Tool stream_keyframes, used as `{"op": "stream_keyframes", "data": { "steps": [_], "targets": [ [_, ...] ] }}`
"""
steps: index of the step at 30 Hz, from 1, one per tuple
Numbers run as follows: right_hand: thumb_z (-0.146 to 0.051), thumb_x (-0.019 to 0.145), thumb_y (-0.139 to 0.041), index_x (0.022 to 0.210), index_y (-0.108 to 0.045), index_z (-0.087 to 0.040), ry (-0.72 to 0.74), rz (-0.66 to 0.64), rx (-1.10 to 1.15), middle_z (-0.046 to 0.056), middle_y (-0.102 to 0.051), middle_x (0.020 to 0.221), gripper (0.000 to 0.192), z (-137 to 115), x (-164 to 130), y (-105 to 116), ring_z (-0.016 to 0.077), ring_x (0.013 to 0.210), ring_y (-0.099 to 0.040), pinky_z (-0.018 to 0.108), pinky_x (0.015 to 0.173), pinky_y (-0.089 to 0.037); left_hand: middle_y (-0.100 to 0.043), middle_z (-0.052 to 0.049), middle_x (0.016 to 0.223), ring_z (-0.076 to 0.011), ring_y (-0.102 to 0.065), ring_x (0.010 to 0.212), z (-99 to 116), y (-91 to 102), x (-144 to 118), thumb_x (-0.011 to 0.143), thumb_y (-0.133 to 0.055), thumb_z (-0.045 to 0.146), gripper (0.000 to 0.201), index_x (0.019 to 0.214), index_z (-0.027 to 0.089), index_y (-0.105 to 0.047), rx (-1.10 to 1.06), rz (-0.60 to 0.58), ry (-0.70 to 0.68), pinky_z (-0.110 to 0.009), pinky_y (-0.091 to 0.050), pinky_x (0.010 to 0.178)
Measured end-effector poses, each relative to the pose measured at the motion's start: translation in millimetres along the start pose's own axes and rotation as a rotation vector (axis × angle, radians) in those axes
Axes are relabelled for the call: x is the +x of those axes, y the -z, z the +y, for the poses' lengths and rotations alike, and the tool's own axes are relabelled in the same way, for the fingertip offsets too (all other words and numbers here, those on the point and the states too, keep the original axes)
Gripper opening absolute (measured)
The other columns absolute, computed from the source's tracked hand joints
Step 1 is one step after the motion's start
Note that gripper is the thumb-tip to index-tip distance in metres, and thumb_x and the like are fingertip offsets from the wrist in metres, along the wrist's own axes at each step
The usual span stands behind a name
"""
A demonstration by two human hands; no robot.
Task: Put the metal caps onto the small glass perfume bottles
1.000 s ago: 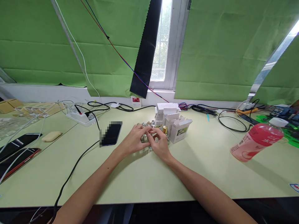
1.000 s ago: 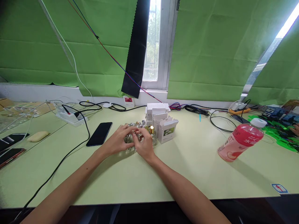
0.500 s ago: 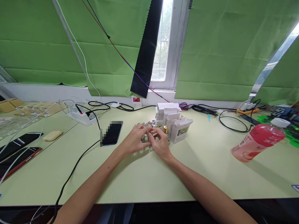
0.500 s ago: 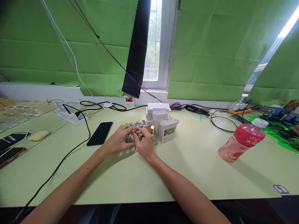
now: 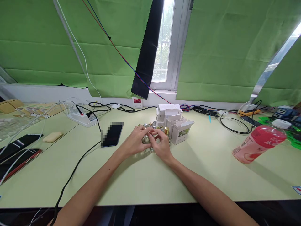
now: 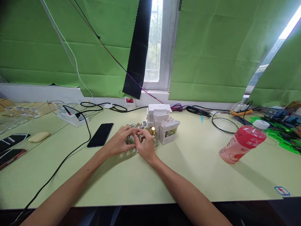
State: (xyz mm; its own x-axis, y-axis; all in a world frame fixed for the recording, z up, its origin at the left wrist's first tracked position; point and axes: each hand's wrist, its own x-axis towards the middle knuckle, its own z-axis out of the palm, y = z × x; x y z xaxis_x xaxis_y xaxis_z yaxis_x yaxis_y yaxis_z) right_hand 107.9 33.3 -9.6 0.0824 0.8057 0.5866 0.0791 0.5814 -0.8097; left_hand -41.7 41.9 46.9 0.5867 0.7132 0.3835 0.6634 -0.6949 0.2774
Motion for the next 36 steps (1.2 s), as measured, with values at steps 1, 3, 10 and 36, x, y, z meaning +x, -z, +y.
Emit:
{"op": "stream_keyframes", "data": {
  "steps": [1, 3, 10, 36],
  "targets": [
    [-0.031, 0.088, -0.06, 0.08, -0.054, -0.022, 0.001, -0.002, 0.004, 0.005, -0.067, 0.095, 0.013, -0.1, 0.1, 0.0, 0.0189, 0.088, -0.064, 0.029, 0.066, -0.049, -0.063, -0.004, 0.103, -0.0239, -0.054, 0.096, 0.0, 0.0, -0.1, 0.079, -0.069, 0.03, 0.042, 0.119, 0.024, -0.058, -0.001, 0.0, 0.003, -0.039, -0.043, 0.089],
    [-0.031, 0.088, -0.06, 0.079, -0.053, -0.022, 0.001, -0.007, 0.007, 0.005, -0.067, 0.094, 0.014, -0.7, 0.3, 0.2, 0.0187, 0.088, -0.065, 0.029, 0.066, -0.049, -0.063, -0.004, 0.102, -0.0241, -0.054, 0.096, 0.1, 0.1, -0.3, 0.079, -0.069, 0.031, 0.042, 0.12, 0.024, -0.058, -0.005, -0.001, 0.009, -0.039, -0.044, 0.089],
    [-0.032, 0.088, -0.06, 0.079, -0.054, -0.022, 0.005, -0.002, -0.016, 0.005, -0.068, 0.094, 0.015, -1.9, 0.4, 0.5, 0.0183, 0.086, -0.065, 0.03, 0.066, -0.051, -0.063, -0.005, 0.102, -0.0244, -0.054, 0.096, 2.6, 1.2, -0.4, 0.079, -0.068, 0.032, 0.042, 0.119, 0.024, -0.059, -0.023, -0.005, 0.024, -0.039, -0.044, 0.088],
    [-0.035, 0.088, -0.059, 0.076, -0.052, -0.022, 0.014, 0.002, -0.038, 0.005, -0.068, 0.093, 0.018, -5.1, 0.4, 0.5, 0.0183, 0.084, -0.064, 0.03, 0.066, -0.051, -0.064, -0.004, 0.103, -0.0237, -0.055, 0.095, 1.4, 0.7, -0.3, 0.08, -0.067, 0.032, 0.04, 0.119, 0.024, -0.059, -0.018, 0.006, 0.004, -0.039, -0.043, 0.089]
  ]
}}
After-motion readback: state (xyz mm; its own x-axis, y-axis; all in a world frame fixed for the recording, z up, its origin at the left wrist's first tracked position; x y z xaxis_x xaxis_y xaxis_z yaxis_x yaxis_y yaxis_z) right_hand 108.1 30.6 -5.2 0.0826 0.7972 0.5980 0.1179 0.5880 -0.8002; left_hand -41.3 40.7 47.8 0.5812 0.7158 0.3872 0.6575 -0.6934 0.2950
